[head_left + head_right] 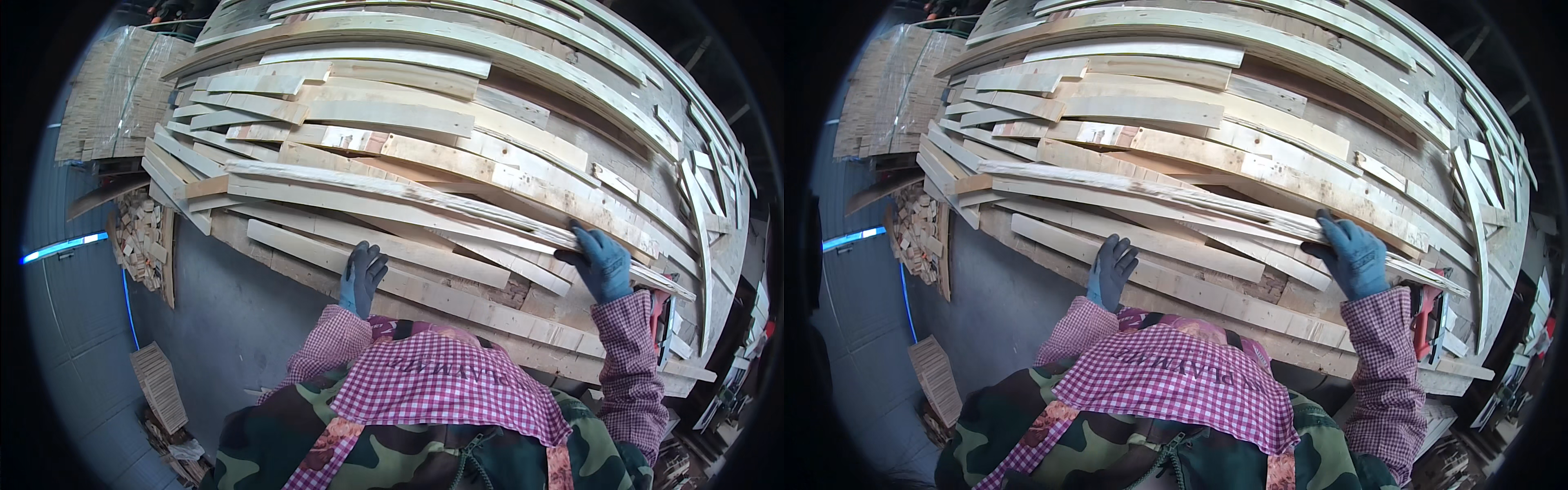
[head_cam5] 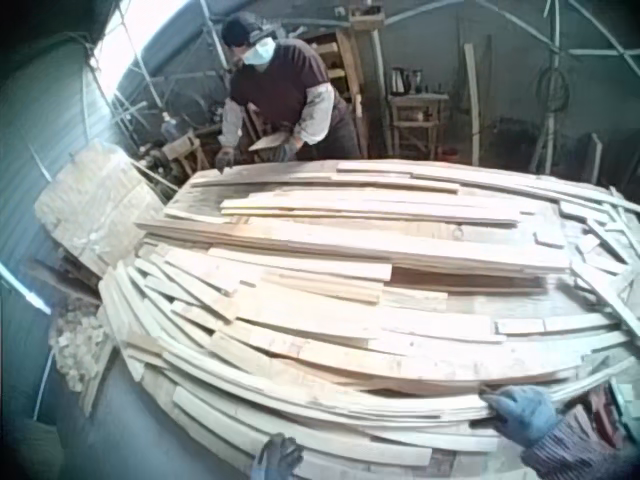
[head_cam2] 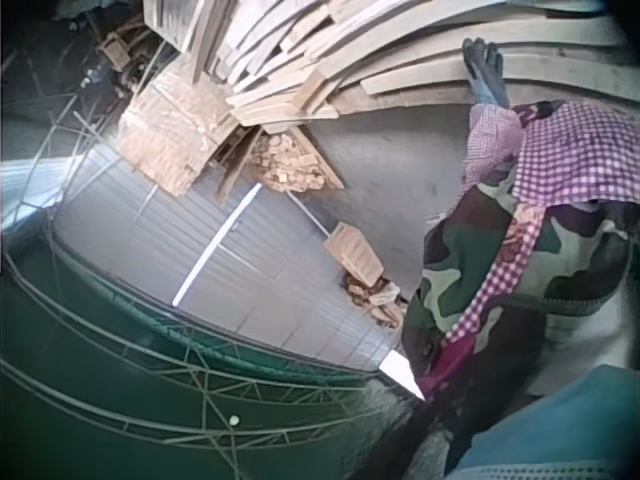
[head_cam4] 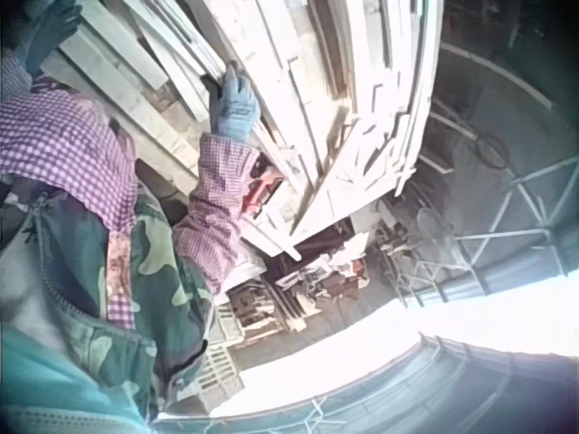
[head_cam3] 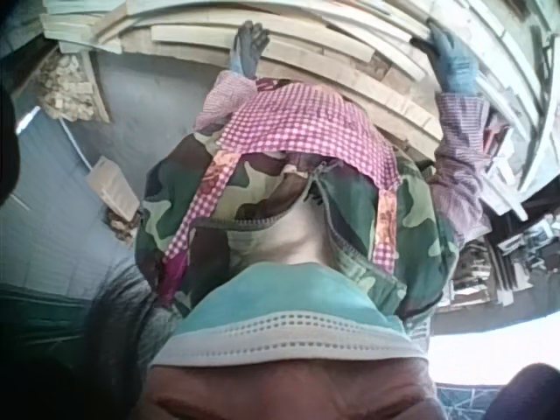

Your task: The person assembles a curved wooden structure by placing planks onto a frame and securing them with a nail gun. They repeatedly pick up planks from the floor, position them, and fasten them in place.

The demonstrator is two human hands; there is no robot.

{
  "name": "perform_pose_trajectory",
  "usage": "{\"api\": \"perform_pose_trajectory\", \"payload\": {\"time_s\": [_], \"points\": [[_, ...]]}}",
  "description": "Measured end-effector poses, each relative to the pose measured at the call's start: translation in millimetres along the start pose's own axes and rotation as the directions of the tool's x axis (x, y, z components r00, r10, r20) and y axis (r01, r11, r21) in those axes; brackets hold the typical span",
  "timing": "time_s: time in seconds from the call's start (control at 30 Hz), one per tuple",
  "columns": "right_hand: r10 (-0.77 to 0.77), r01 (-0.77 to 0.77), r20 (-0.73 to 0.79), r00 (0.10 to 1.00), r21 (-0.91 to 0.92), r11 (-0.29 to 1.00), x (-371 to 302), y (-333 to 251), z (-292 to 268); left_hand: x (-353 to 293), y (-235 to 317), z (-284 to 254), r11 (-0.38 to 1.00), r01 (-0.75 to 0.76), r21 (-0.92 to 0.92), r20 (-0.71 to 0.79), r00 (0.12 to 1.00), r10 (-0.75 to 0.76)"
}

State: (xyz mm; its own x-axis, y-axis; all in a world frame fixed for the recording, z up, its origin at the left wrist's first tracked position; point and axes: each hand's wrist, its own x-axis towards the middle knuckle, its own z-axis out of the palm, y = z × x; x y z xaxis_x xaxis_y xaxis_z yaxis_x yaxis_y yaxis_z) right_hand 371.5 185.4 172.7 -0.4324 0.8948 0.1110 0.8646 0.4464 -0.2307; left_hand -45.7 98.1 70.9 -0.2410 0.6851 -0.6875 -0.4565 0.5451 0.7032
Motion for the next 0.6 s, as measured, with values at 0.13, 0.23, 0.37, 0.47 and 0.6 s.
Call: {"api": "perform_pose_trajectory", "payload": {"time_s": [0.13,0.23,0.37,0.47,0.6], "points": [[-0.037,0.019,0.155,0.987,0.114,0.993,-10.2,-74.7,15.9,-18.9,20.9,14.2,0.96,-0.104,-0.259,0.319,0.929,0.186],[-0.001,-0.042,0.409,0.912,0.097,0.994,-14.0,-126.2,27.6,-39.0,43.4,28.3,0.932,-0.027,-0.361,0.274,0.952,0.133],[0.025,-0.127,0.568,0.823,0.141,0.982,-28.0,-162.5,51.6,-40.4,40.1,6.2,0.947,0.05,-0.317,0.011,0.999,-0.049],[0.041,-0.174,0.669,0.742,0.133,0.976,-34.6,-173.1,57.1,-33.5,19.7,-20.0,0.957,0.114,-0.266,0.044,0.993,-0.106],[0.151,-0.256,0.663,0.734,0.063,0.965,-56.7,-173.3,81.8,-20.7,-0.8,-26.7,0.976,0.201,-0.084,-0.075,0.975,-0.207]]}}
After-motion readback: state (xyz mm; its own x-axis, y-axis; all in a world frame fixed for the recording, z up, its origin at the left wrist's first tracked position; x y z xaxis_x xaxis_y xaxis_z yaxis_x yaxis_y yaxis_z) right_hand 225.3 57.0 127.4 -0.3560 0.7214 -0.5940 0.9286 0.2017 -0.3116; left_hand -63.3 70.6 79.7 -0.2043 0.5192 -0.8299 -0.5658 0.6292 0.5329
